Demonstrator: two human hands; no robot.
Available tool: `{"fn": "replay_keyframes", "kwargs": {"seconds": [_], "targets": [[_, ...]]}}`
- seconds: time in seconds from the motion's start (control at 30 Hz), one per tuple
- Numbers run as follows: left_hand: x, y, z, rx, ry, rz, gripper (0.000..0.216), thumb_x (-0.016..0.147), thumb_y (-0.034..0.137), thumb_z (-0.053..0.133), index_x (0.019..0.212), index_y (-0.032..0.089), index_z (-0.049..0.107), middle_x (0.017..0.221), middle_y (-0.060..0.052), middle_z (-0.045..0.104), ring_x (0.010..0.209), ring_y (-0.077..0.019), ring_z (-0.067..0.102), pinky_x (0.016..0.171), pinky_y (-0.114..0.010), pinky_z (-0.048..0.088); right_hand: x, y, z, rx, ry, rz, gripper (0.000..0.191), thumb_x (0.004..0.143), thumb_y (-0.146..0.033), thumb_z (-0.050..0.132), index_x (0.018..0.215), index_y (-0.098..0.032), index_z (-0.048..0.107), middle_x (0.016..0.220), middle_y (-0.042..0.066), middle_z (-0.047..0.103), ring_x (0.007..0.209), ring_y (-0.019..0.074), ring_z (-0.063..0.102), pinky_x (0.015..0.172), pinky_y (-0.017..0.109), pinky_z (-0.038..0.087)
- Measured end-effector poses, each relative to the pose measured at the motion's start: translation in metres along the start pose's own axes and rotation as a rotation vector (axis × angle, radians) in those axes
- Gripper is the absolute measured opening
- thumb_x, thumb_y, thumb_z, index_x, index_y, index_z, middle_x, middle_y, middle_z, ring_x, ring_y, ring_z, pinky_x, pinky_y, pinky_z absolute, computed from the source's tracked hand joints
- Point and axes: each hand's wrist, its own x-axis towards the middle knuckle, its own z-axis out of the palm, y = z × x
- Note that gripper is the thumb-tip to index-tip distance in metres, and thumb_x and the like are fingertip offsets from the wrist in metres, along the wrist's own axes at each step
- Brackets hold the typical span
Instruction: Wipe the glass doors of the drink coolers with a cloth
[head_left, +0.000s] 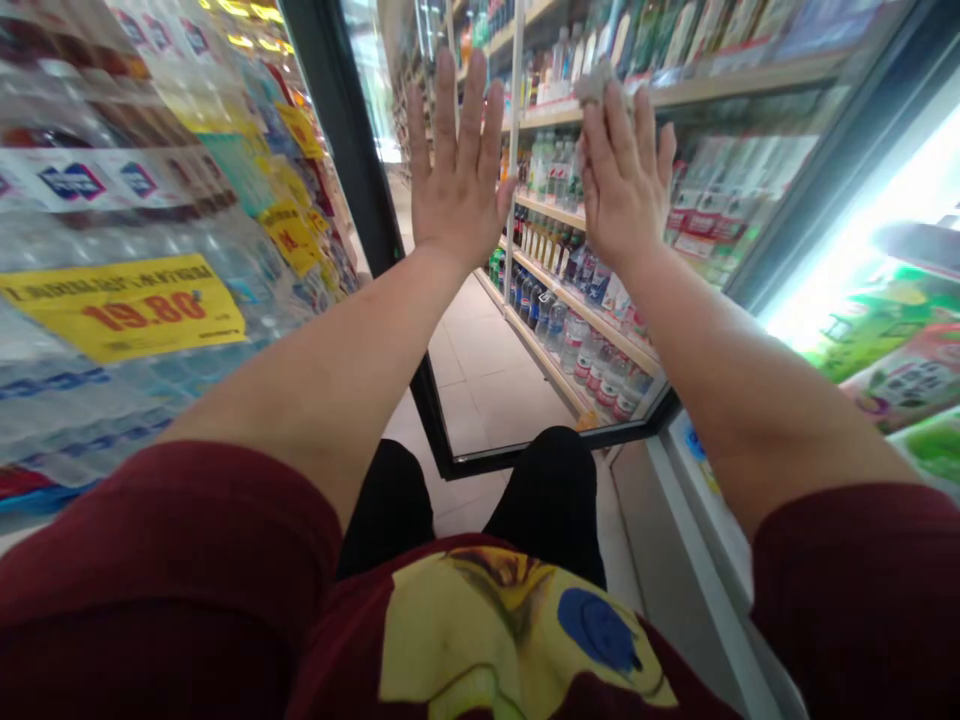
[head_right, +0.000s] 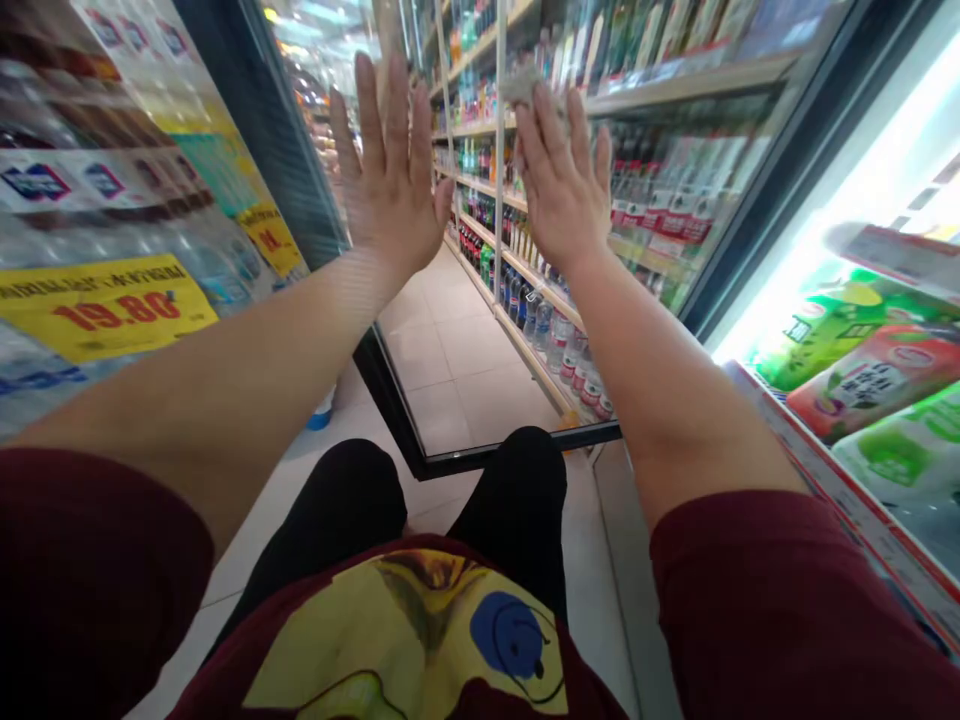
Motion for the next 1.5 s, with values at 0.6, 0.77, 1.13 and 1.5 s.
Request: {"fn": "replay_keyframes", "kwargs": {"seconds": [0.6,0.77,1.13,1.5], "targets": [[0.007,-0.010,0.012,0.107,0.070,0.064,0.080,0.104,0.040,0.046,0.171,0.005,0.020,0.181,-0.009,0.010,0.167,-0.0366,0.002,0.136,-0.067,-0.006,0.032,-0.051,-0.012,-0.076,0.173,0.046,0.058,0.118,-0.035,0.020,0.173,-0.022,0.029,0.180,0.001,0.025,0.167,0.0312,0.017,0.136,0.060,0.015],[0.008,-0.020,0.016,-0.029,0.086,0.077,0.108,0.078,0.062,0.063,0.173,0.047,0.014,0.172,0.024,0.018,0.167,-0.0261,-0.010,0.137,-0.066,-0.007,0.022,-0.047,-0.008,-0.074,0.186,0.076,0.059,0.117,-0.035,0.020,0.172,-0.020,0.030,0.179,0.002,0.027,0.167,0.0311,0.021,0.135,0.059,0.019],[0.006,-0.023,0.020,0.004,0.110,0.096,0.109,0.078,0.066,0.054,0.175,0.037,0.013,0.170,0.027,-0.002,0.165,-0.0234,-0.014,0.139,-0.056,-0.012,0.007,-0.016,0.018,0.059,0.204,0.208,0.067,0.108,-0.049,0.008,0.171,-0.037,0.027,0.179,-0.013,0.020,0.168,0.0192,0.007,0.137,0.056,0.004],[0.006,-0.026,0.016,-0.033,0.061,0.117,0.119,0.072,0.076,0.054,0.175,0.040,0.006,0.172,0.026,0.002,0.160,-0.0214,-0.027,0.138,-0.060,-0.013,-0.008,-0.030,0.032,0.017,0.262,0.357,0.067,0.109,-0.036,0.010,0.173,-0.028,0.030,0.180,-0.003,0.024,0.168,0.0202,0.016,0.136,0.052,0.020]]}}
